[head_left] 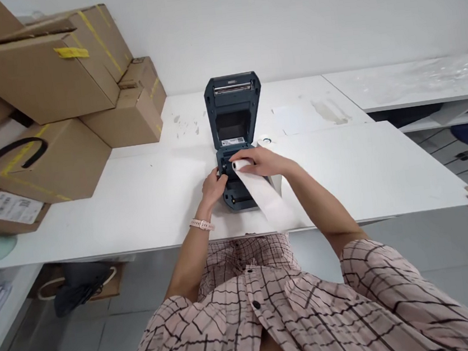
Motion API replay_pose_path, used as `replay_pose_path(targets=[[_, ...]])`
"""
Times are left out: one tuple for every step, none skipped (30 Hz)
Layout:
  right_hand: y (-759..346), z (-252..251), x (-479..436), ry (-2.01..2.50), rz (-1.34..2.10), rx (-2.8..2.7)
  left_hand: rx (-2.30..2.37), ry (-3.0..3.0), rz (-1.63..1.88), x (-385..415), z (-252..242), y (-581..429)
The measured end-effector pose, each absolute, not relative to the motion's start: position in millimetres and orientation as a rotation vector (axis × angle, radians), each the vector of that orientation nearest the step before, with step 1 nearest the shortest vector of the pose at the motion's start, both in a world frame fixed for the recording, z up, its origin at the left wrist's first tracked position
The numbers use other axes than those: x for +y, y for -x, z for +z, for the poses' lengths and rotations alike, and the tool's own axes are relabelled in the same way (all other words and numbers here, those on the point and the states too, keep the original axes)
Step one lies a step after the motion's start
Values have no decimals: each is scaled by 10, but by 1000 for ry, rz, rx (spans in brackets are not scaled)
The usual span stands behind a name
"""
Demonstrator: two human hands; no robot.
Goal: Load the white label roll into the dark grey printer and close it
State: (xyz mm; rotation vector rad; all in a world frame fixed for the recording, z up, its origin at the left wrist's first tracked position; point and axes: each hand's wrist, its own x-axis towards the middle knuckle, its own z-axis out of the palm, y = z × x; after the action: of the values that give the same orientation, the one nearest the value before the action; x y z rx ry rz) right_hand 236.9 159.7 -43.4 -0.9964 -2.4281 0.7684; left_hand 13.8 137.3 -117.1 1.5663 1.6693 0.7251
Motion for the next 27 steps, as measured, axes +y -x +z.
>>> replay_pose_path(targets=[[-2222, -494, 1675, 1097, 663, -2521, 1658, -1554, 731, 1373, -1181, -136], [-2113, -552, 1731, 1197, 563, -2600, 1648, -1541, 735, 1372, -1190, -135], [-2039, -603, 1767, 1284, 476, -2664, 1641, -1527, 739, 1372, -1198, -134], [-1995, -644, 1784, 1349, 403, -2715, 1634, -1516, 745, 1371, -1205, -134], [-1977, -673, 1787, 1390, 344, -2756, 1625, -1509, 751, 1371, -1211, -134], [-1975, -694, 1780, 1409, 300, -2787, 1622, -1503, 758, 1372, -1216, -135], [-1985, -708, 1769, 1408, 269, -2807, 1621, -1500, 767, 1372, -1220, -136], [-2002, -719, 1757, 1389, 252, -2815, 1622, -1500, 775, 1373, -1223, -137], [-2023, -728, 1744, 1354, 251, -2808, 1623, -1501, 782, 1374, -1225, -139], [-2048, -738, 1731, 1309, 264, -2789, 1623, -1503, 789, 1374, -1226, -140], [-2076, -749, 1713, 1258, 290, -2758, 1623, -1503, 795, 1374, -1225, -142], [-2110, -759, 1687, 1209, 323, -2716, 1624, -1501, 799, 1372, -1223, -144], [-2149, -768, 1647, 1164, 363, -2667, 1625, -1496, 801, 1369, -1220, -145], [-2192, -774, 1588, 1124, 408, -2617, 1626, -1490, 802, 1364, -1216, -147], [-2240, -777, 1509, 1091, 454, -2563, 1627, -1482, 803, 1358, -1213, -149], [-2290, -778, 1407, 1062, 497, -2504, 1624, -1473, 806, 1350, -1211, -150], [-2339, -777, 1285, 1035, 536, -2445, 1614, -1464, 815, 1342, -1211, -151], [-2383, -775, 1147, 1011, 567, -2393, 1598, -1453, 831, 1334, -1214, -152], [-2419, -776, 999, 990, 589, -2355, 1578, -1441, 850, 1326, -1220, -154], [-2447, -780, 848, 977, 598, -2332, 1556, -1426, 873, 1320, -1228, -155], [-2463, -789, 701, 974, 599, -2325, 1535, -1409, 894, 1317, -1237, -156], [-2471, -805, 566, 980, 589, -2334, 1515, -1392, 911, 1315, -1247, -157], [-2470, -827, 447, 999, 567, -2352, 1501, -1377, 923, 1316, -1257, -158], [-2464, -854, 349, 1025, 539, -2374, 1491, -1363, 931, 1319, -1267, -159], [-2455, -886, 273, 1049, 508, -2399, 1486, -1352, 935, 1322, -1277, -159], [-2446, -920, 219, 1068, 478, -2424, 1484, -1341, 937, 1326, -1285, -160], [-2439, -955, 185, 1078, 451, -2447, 1485, -1331, 938, 1330, -1291, -161]])
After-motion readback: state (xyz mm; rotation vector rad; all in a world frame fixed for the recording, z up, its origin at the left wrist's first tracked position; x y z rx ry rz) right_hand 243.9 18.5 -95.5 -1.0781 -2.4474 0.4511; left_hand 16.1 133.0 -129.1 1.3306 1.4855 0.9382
